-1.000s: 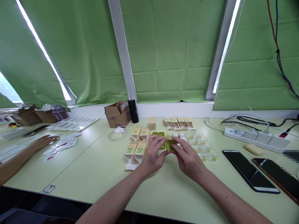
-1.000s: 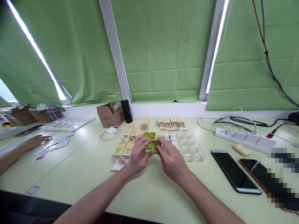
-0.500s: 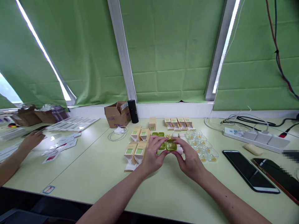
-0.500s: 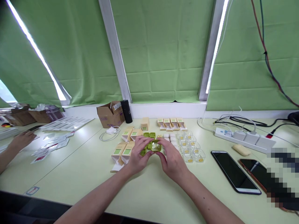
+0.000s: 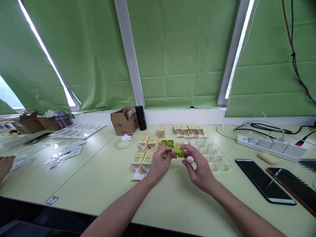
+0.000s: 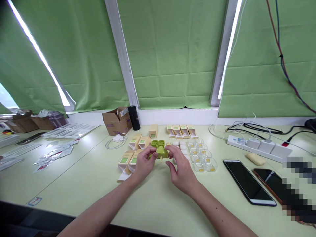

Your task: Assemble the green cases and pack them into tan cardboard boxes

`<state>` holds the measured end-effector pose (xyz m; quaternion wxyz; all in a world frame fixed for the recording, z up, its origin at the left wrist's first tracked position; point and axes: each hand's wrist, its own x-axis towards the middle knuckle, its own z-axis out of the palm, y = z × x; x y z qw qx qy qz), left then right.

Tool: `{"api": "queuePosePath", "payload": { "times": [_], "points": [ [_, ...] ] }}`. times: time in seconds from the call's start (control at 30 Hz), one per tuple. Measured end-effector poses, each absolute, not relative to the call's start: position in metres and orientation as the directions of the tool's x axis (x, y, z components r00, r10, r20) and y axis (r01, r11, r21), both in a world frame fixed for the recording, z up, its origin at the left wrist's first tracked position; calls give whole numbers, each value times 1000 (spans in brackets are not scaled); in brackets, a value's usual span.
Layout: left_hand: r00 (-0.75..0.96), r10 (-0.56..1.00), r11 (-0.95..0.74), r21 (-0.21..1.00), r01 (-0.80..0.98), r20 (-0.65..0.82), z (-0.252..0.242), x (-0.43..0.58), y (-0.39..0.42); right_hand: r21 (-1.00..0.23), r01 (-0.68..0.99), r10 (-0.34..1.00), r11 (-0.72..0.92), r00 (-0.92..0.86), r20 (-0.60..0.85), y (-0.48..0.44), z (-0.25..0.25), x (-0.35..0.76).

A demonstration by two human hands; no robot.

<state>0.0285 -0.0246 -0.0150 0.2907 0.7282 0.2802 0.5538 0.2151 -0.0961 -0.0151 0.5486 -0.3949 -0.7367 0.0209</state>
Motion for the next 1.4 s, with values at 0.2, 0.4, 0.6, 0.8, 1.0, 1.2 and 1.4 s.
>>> {"api": "queuePosePath", "payload": {
  "times": [0.2,0.4,0.6,0.8,1.0,1.2,1.4],
  "points": [
    [266,851,-484,873,58,454,-13,29,-27,-569,501,692,653,-89,716,-95,-19,214],
    [291,847,-481,874,66,445,-12,28,-27,-691,419,770,588,-30,637,-94,-18,215],
    [368,737,-626,778,56,566,-14,25,-27,-869,94,872,486,19,490,-90,-16,215],
    [380,685,-706,695,137,621,-17,24,-24,-910,-162,923,381,11,384,-85,-17,219],
    [315,628,-777,594,209,712,-16,25,-26,-925,-154,937,346,15,348,-89,-9,220],
    [461,490,-869,453,198,739,-11,26,-34,-938,-115,944,327,68,321,-86,-11,218],
    [467,571,-802,582,138,675,-13,27,-34,-937,-54,934,345,116,337,-88,-9,219]
  ]
}}
